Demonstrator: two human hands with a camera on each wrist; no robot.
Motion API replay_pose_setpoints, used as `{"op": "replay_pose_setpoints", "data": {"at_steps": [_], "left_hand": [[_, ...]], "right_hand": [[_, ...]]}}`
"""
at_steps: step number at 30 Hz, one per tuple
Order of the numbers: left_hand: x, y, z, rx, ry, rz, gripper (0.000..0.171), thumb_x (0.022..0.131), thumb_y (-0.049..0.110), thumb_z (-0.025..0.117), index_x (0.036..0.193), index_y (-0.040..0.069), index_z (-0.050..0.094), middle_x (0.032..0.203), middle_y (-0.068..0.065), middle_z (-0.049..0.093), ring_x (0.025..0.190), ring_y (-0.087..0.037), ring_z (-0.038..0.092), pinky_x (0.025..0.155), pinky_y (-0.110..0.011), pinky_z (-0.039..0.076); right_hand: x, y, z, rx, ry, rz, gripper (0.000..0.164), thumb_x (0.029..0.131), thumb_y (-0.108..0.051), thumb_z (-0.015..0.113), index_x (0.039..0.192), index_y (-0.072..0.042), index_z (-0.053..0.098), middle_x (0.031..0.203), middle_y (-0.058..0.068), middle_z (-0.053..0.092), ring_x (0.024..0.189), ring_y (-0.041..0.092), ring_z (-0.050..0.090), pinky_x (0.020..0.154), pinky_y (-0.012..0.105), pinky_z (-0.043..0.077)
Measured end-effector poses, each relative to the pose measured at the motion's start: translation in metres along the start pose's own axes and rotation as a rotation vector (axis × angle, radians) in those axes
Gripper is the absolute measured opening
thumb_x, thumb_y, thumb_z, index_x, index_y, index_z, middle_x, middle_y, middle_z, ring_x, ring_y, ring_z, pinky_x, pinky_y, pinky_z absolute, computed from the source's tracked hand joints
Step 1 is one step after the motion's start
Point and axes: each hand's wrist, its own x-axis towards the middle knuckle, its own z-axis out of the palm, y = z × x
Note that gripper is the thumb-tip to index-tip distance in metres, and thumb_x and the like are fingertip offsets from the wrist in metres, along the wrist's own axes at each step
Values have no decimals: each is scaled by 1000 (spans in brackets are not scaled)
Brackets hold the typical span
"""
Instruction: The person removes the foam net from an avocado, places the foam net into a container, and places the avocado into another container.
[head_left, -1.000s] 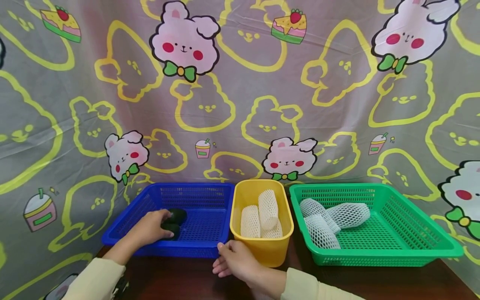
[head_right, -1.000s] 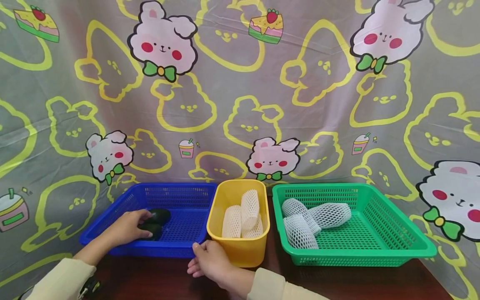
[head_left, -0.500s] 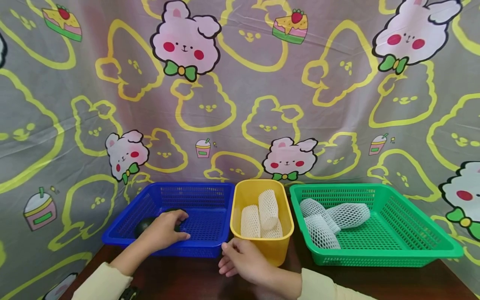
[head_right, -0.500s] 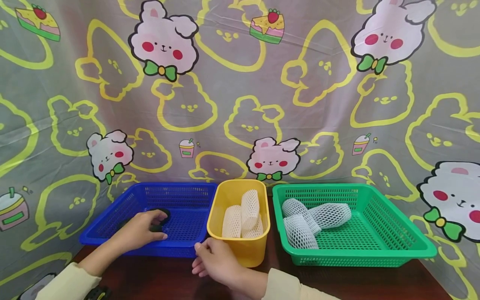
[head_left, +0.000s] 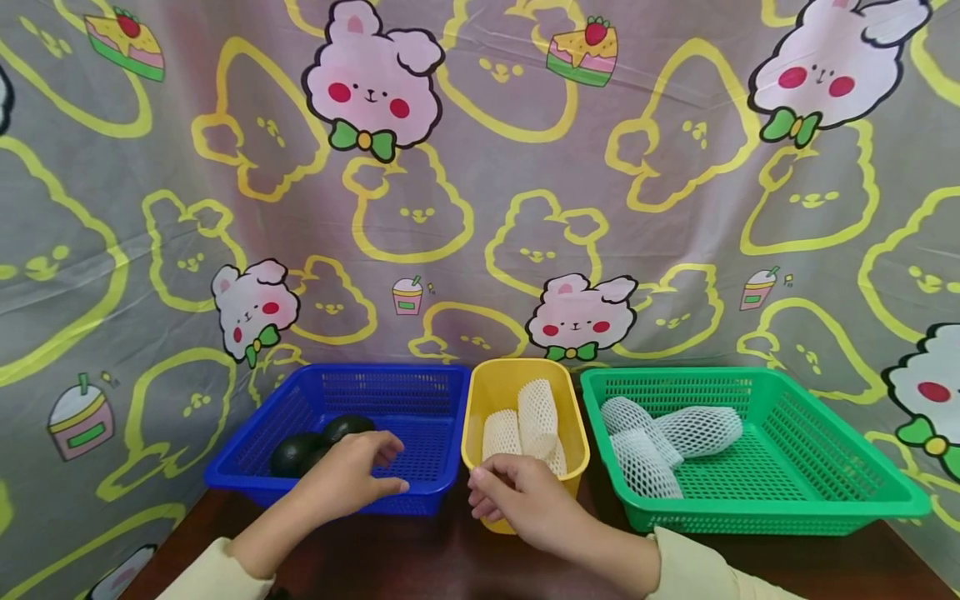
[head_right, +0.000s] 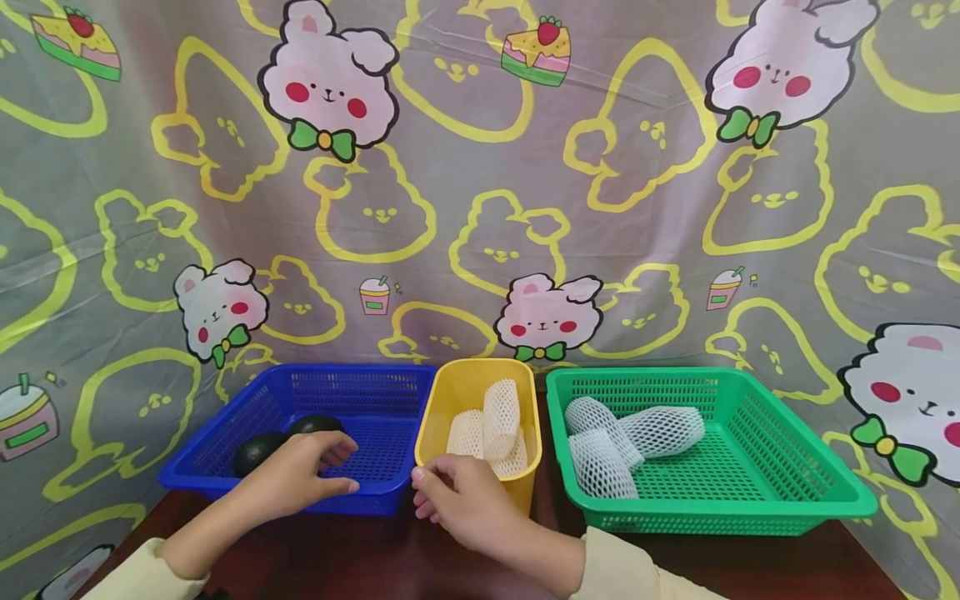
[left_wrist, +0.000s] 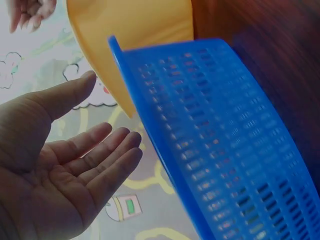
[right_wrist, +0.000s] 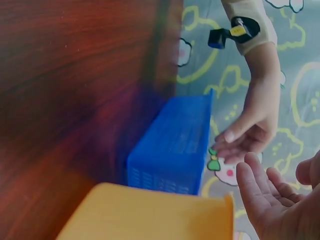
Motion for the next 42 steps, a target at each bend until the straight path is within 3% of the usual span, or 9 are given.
{"op": "replay_pose_setpoints", "data": {"at_steps": [10,16,20,28,33,38,42], "left_hand": [[-6,22,7,-86,-103,151,32,80,30,80,97,7,66,85,2,66,79,-13,62,70,-31,53],[-8,34,15,-161,-193,164,33,82,33,78,98,7,68,85,5,66,76,-6,61,69,-28,53],[-6,40,25,-210,-228,171,29,83,30,78,98,8,68,85,7,67,75,-3,61,69,-26,53],[-2,52,50,-323,-283,212,29,84,27,77,101,5,69,85,13,65,76,1,61,68,-20,52],[2,67,71,-381,-324,262,30,86,25,75,106,2,69,89,12,66,81,2,60,70,-18,51],[9,82,97,-454,-312,338,29,88,20,73,109,0,66,92,9,65,84,2,60,72,-16,51],[15,94,116,-554,-319,347,28,89,16,72,110,-1,65,95,5,66,85,3,59,72,-15,51]], "right_hand": [[-11,-13,-38,-130,86,2,32,99,-30,58,98,0,67,87,9,68,81,25,68,71,28,56],[-18,-13,-60,-188,158,-5,26,99,-24,58,97,1,68,86,7,68,80,21,67,71,27,56],[-22,-11,-74,-262,223,12,28,98,-29,58,97,-2,68,85,4,68,80,18,67,70,27,56],[-27,-3,-98,-363,346,69,29,97,-31,60,99,-4,70,84,3,68,81,19,65,72,27,56],[-27,6,-113,-431,382,102,32,97,-34,60,101,-4,70,86,4,68,80,19,64,72,30,56],[-29,14,-128,-513,402,106,33,97,-36,60,103,-5,69,88,5,68,83,22,63,71,34,55],[-31,22,-138,-566,415,112,30,98,-31,60,106,-3,68,90,6,68,86,23,64,73,37,55]]}}
